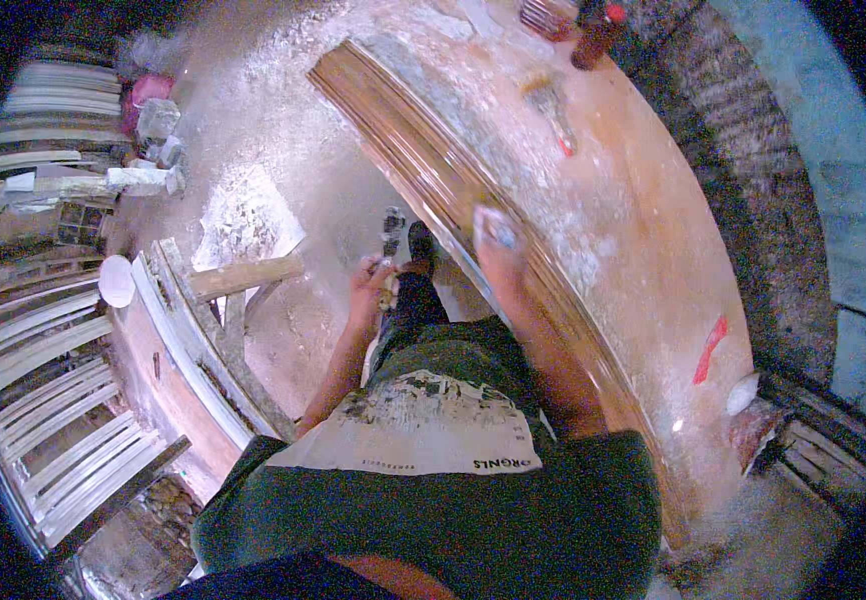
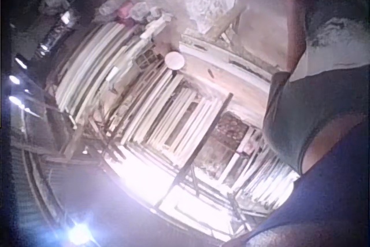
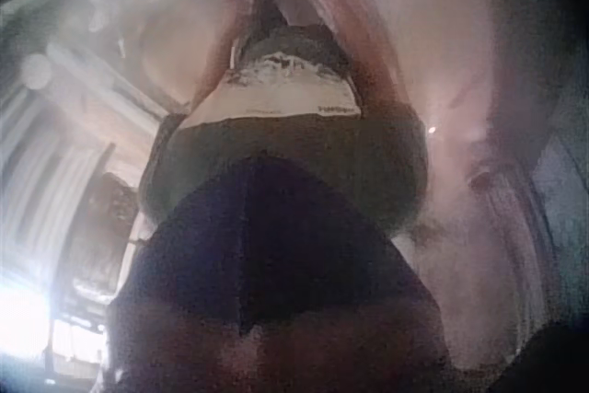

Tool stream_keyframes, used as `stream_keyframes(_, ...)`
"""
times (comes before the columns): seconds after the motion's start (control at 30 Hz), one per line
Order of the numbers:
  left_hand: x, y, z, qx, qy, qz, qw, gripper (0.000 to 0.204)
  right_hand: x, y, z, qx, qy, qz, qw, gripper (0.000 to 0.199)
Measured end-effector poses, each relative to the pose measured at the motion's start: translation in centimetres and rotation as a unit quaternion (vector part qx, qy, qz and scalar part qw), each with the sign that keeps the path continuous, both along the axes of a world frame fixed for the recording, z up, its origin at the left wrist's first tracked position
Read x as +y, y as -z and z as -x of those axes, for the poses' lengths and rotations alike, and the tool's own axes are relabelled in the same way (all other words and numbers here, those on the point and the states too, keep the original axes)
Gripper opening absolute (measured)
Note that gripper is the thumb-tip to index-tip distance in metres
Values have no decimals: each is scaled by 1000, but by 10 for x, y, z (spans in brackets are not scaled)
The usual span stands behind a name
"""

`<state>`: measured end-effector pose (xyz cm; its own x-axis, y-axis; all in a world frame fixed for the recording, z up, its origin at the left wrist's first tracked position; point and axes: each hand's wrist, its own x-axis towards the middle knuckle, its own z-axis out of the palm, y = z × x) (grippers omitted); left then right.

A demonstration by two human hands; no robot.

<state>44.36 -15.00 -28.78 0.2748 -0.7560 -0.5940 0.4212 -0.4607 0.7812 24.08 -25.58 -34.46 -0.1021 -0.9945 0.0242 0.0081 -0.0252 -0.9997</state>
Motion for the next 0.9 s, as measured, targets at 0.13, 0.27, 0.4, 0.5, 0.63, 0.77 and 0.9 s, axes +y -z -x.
stream_keyframes(0.13,-34,-27,-74,-30,-102,-16,994,17,-141,-28,-148,276,6,69,959,12)
stream_keyframes(0.27,-33,-21,-138,-35,-143,-16,989,15,-271,22,-264,398,-14,236,887,28)
stream_keyframes(0.4,-10,-7,-170,-7,-167,-33,985,14,-369,15,-327,456,-15,148,877,33)
stream_keyframes(0.5,3,-3,-166,-4,-201,-31,979,14,-368,34,-315,458,-65,100,881,34)
stream_keyframes(0.63,15,-7,-140,-4,-213,-34,977,14,-306,7,-254,461,-141,105,870,34)
stream_keyframes(0.77,17,-6,-108,-18,-162,-13,987,13,-246,14,-165,579,-64,246,775,32)
stream_keyframes(0.9,40,-11,-49,-31,-151,52,987,12,-156,-14,-78,559,-100,128,813,34)
